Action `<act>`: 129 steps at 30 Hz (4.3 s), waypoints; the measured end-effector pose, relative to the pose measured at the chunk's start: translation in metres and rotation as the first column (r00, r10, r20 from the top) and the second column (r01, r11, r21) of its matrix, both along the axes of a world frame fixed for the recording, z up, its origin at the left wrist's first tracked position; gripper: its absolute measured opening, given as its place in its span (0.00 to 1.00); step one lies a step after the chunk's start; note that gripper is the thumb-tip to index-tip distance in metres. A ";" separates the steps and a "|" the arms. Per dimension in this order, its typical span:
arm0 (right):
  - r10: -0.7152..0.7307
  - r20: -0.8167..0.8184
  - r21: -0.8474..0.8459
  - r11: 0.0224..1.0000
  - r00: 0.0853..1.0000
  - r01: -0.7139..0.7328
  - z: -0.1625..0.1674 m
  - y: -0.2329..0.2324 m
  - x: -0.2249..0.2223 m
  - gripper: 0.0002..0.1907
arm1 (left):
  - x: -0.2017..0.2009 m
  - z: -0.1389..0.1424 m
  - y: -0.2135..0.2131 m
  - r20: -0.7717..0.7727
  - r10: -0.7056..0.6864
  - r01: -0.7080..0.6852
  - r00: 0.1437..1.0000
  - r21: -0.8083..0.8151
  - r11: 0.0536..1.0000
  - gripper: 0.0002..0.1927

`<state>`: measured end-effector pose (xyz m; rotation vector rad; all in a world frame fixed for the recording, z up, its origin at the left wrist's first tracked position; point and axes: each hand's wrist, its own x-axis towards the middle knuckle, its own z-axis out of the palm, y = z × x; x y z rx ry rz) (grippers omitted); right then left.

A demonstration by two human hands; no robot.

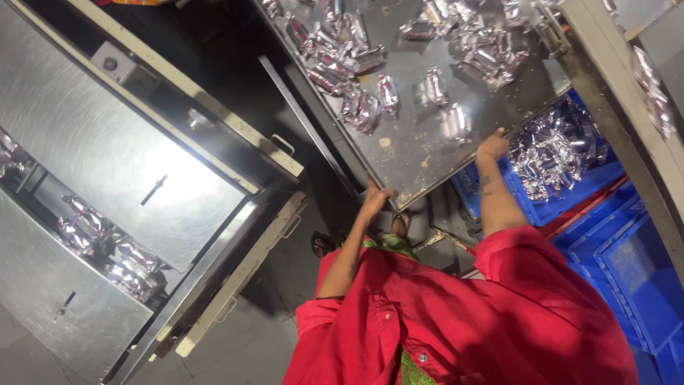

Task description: The person repeatedly picks up small foil-wrapped items from a metal table and places them into blue plastic crates. The person also moves items between the table and a nearby machine. The task is performed by hand without tools.

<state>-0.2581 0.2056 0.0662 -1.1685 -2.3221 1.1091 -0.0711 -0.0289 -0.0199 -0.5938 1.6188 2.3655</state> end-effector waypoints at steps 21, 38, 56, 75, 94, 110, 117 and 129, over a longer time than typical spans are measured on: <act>0.400 -0.131 -0.296 0.858 0.907 -0.421 -0.024 0.048 0.013 0.33 | 0.000 0.008 0.022 0.136 0.213 -0.204 0.967 -0.080 0.976 0.31; 0.851 0.405 0.253 0.248 0.335 -0.935 0.042 0.058 -0.042 0.34 | 0.000 0.023 0.031 0.161 0.289 -0.235 0.944 -0.288 0.928 0.32; 0.813 -0.576 -0.055 0.067 0.086 -0.996 0.142 -0.138 -0.049 0.36 | 0.033 0.054 -0.046 -0.192 0.243 -0.292 0.951 -0.295 0.910 0.16; 0.943 0.241 0.312 0.147 0.228 -0.939 0.037 -0.007 -0.057 0.33 | -0.164 0.128 0.020 -0.037 0.316 -0.246 0.948 0.544 0.802 0.41; 0.883 0.410 0.280 0.118 0.229 -0.953 0.047 0.023 -0.255 0.29 | -0.128 0.063 -0.014 -0.052 0.360 -0.136 0.932 -0.967 0.213 0.47; 0.728 0.447 0.490 0.286 0.519 -0.824 -0.013 -0.072 -0.274 0.44 | -0.130 0.050 -0.024 -0.027 0.458 -0.205 0.889 -0.917 0.344 0.51; 0.945 0.326 0.567 -0.215 -0.022 -0.795 -0.025 -0.121 -0.153 0.42 | -0.136 0.043 -0.026 -0.024 0.450 -0.188 0.893 -0.927 0.323 0.49; 0.996 0.069 0.412 -0.078 -0.054 -0.908 0.090 -0.074 -0.151 0.36 | -0.110 0.075 -0.043 -0.108 0.444 -0.330 0.889 -0.824 0.461 0.48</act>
